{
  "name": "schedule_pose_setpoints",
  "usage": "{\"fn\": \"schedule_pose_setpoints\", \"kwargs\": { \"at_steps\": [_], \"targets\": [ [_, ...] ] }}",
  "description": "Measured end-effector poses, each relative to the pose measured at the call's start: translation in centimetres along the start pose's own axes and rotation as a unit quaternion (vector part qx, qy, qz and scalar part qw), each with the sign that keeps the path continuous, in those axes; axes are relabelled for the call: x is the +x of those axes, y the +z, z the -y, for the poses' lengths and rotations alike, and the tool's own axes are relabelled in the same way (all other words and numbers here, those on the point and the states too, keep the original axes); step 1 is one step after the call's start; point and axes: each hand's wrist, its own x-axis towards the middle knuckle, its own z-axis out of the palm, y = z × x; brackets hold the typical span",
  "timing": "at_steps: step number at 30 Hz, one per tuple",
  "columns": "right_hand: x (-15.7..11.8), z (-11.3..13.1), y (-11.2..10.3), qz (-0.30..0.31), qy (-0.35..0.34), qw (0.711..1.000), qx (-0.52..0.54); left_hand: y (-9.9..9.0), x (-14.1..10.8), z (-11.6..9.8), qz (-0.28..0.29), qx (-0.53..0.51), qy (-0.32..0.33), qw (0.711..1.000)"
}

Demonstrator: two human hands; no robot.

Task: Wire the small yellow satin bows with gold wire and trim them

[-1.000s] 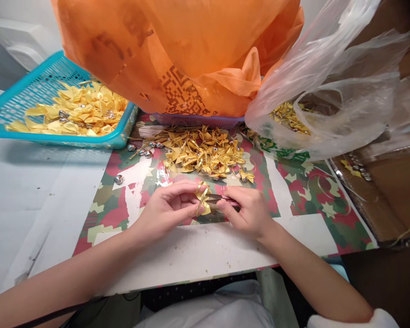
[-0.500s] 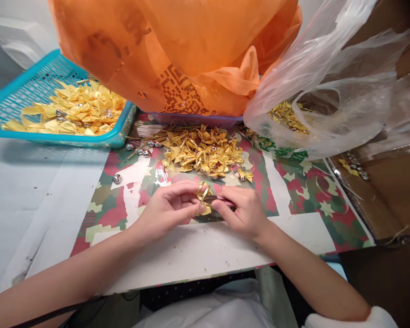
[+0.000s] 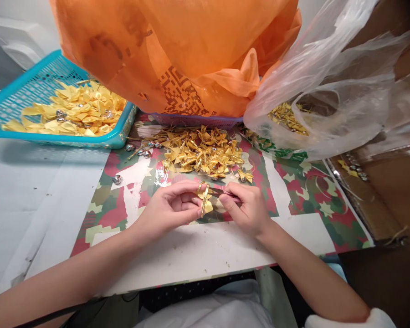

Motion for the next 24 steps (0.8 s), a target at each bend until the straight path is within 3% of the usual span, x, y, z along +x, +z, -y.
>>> {"fn": "schedule_pose_setpoints", "kwargs": {
  "at_steps": [8, 15, 19, 24],
  "targets": [
    [-0.14, -0.14, -0.13, -0.016, -0.013, 1.000, 0.012, -0.11, 0.14, 0.06, 0.022, -0.015, 0.035, 0.999],
    [-0.17, -0.02, -0.35, -0.040, -0.006, 0.999, 0.018, -0.17, -0.01, 0.17, -0.015, 0.001, 0.010, 1.000],
    [-0.28, 0.16, -0.45, -0.060, -0.067, 0.996, 0.001, -0.26, -0.06, 0.01, -0.049, 0.035, -0.028, 0.998],
    [-0.29, 0.41, -0.24, -0.055, -0.173, 0.978, -0.103, 0.02, 0.03, -0.28, -0.066, 0.042, -0.019, 0.997]
  ]
}}
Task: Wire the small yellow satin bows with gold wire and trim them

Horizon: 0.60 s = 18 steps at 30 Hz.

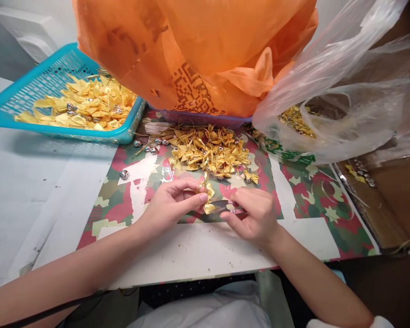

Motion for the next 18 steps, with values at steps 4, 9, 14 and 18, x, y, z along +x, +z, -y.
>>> {"fn": "schedule_pose_setpoints", "kwargs": {
  "at_steps": [4, 9, 14, 18],
  "targets": [
    [0.19, 0.28, 0.17, -0.007, -0.064, 0.993, -0.101, 0.37, -0.14, -0.30, -0.015, 0.015, -0.039, 0.999],
    [0.30, 0.49, 0.12, -0.009, -0.097, 0.981, -0.166, 0.51, -0.15, -0.53, -0.022, 0.022, -0.057, 0.998],
    [0.18, 0.41, 0.10, -0.009, -0.098, 0.979, -0.178, 0.20, 0.06, -0.39, -0.018, 0.018, -0.080, 0.996],
    [0.15, 0.33, 0.17, -0.010, -0.089, 0.979, -0.182, -0.03, 0.14, -0.16, -0.006, 0.011, -0.084, 0.996]
  ]
}}
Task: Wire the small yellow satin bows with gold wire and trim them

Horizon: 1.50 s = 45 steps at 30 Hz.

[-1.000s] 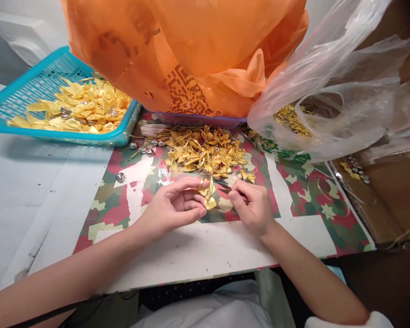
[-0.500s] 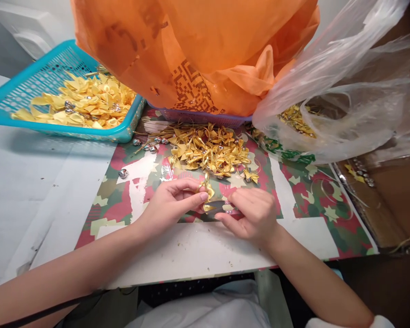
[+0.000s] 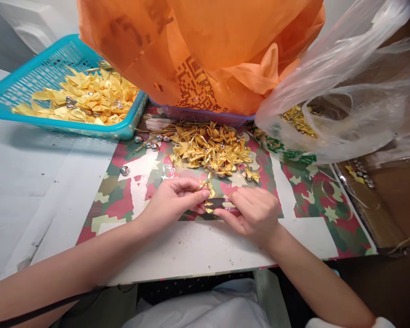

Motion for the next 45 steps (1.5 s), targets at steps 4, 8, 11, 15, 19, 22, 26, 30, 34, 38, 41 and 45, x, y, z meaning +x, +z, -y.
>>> {"fn": "schedule_pose_setpoints", "kwargs": {
  "at_steps": [4, 8, 11, 15, 19, 22, 26, 30, 34, 38, 41, 45],
  "targets": [
    [0.0, 0.0, 0.0, -0.004, -0.005, 1.000, 0.004, -0.1, 0.0, 0.1, 0.011, -0.001, 0.002, 1.000],
    [0.0, 0.0, 0.0, -0.011, -0.014, 1.000, 0.007, -0.2, 0.0, 0.2, 0.008, 0.007, -0.002, 1.000],
    [0.0, 0.0, -0.1, -0.013, -0.008, 0.999, 0.037, -0.1, 0.0, 0.1, 0.017, 0.025, 0.005, 1.000],
    [-0.2, -0.3, 0.0, -0.028, 0.099, 0.983, 0.150, -0.1, -0.3, -0.3, 0.005, 0.083, 0.103, 0.991],
    [-0.5, -1.9, -0.3, -0.070, 0.237, 0.931, 0.268, -0.4, -0.5, -0.9, -0.030, 0.149, 0.196, 0.969],
    [-0.6, -3.9, -1.0, -0.117, 0.322, 0.903, 0.258, -0.9, -0.5, -1.1, -0.020, 0.121, 0.195, 0.973],
    [-0.4, -6.2, -1.7, -0.062, 0.382, 0.900, 0.201, -1.6, -0.3, -1.3, 0.030, 0.025, 0.128, 0.991],
    [-0.4, -6.9, -1.4, 0.097, 0.344, 0.924, 0.132, -2.0, -0.4, -2.0, 0.080, -0.088, 0.025, 0.993],
    [-0.5, -6.7, -1.2, 0.137, 0.307, 0.938, 0.085, -2.2, -0.6, -2.4, 0.149, -0.154, -0.018, 0.977],
    [-0.2, -5.9, -1.6, 0.007, 0.211, 0.970, 0.123, -2.1, -0.4, -1.9, 0.200, -0.133, -0.059, 0.969],
    [0.0, -4.7, -1.6, -0.073, 0.123, 0.975, 0.172, -1.6, -0.1, -1.3, 0.208, -0.108, -0.060, 0.970],
    [0.0, -3.0, -0.7, -0.096, 0.036, 0.970, 0.220, -0.4, 0.0, -0.6, 0.182, -0.070, -0.045, 0.980]
  ]
}}
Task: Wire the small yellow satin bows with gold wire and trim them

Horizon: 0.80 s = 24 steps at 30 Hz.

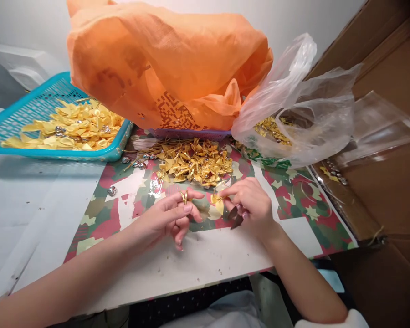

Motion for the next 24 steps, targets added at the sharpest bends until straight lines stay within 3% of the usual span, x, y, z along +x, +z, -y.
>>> {"fn": "schedule_pose_setpoints", "kwargs": {
  "at_steps": [6, 11, 14, 17, 20, 24],
  "targets": [
    [-0.5, 1.2, 1.9, 0.009, -0.065, 0.997, 0.032, 0.7, 0.3, 0.7, -0.024, 0.074, 0.013, 0.997],
    [-0.3, 1.8, 2.0, 0.017, -0.067, 0.995, 0.067, 0.8, 0.3, 0.7, -0.016, 0.086, 0.031, 0.996],
    [-0.3, 2.0, 1.5, -0.060, 0.011, 0.993, 0.100, 0.9, 0.2, 0.7, -0.041, 0.075, 0.063, 0.994],
    [-0.6, 1.9, 1.2, -0.105, 0.145, 0.967, 0.180, 0.9, -0.1, 0.8, -0.046, 0.077, 0.085, 0.992],
    [-1.0, 1.9, 1.4, -0.038, 0.239, 0.934, 0.262, 0.9, -0.4, 1.0, -0.044, 0.094, 0.103, 0.989],
    [-1.0, 2.2, 1.7, 0.050, 0.265, 0.928, 0.257, 0.9, -0.5, 1.1, -0.045, 0.104, 0.106, 0.988]
  ]
}}
